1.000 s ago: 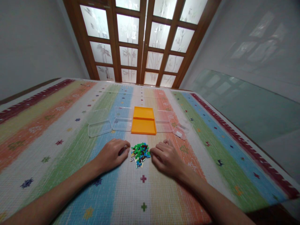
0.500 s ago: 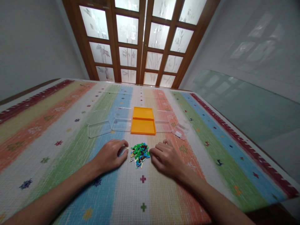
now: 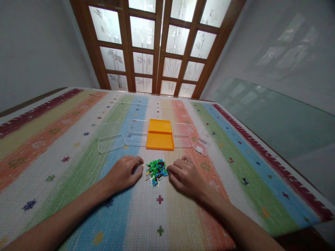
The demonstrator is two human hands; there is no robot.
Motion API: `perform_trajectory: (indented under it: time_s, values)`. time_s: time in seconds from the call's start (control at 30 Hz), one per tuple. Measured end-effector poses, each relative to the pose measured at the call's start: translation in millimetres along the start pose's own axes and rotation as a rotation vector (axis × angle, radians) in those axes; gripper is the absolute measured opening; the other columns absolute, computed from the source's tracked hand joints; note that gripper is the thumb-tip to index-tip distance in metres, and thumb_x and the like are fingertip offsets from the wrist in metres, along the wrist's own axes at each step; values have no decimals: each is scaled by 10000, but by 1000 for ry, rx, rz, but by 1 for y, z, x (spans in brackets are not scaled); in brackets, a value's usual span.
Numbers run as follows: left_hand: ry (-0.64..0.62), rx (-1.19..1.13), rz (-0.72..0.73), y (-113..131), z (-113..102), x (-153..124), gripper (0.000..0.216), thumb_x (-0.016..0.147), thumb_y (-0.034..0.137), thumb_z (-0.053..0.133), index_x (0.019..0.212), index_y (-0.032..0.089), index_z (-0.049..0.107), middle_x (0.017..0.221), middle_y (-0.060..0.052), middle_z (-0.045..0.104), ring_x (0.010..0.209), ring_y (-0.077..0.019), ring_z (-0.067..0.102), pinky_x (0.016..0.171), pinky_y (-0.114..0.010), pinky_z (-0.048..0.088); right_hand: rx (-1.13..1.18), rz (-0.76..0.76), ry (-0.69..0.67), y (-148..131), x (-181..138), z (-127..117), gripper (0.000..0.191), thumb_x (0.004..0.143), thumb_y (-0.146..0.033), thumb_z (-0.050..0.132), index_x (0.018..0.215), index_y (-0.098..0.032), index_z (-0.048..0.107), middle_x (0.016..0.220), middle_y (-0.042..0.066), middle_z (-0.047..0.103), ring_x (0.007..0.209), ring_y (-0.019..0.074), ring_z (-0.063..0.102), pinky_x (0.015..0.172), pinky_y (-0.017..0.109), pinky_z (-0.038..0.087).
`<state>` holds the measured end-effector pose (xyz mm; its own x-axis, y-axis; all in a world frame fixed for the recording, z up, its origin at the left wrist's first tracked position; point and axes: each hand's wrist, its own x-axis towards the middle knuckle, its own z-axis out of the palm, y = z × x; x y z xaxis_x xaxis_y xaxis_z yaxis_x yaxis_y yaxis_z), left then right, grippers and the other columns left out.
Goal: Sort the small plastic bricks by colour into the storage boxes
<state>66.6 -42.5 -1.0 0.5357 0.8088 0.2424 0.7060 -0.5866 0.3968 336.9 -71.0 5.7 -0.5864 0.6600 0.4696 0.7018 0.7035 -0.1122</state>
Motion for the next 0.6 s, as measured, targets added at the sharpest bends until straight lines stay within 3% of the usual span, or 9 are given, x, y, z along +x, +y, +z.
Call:
perform_trajectory:
  time_s: [0.6]
  values:
    - [13,-26,-2,-2,1,0,222,942,295,475,956,163,653,692,-29,629,672,-195,583,669,-314,433,3,-6,8,0,0,1,298,961,-171,448,706,-167,603,650,17,576,630,143,449,730,343,270]
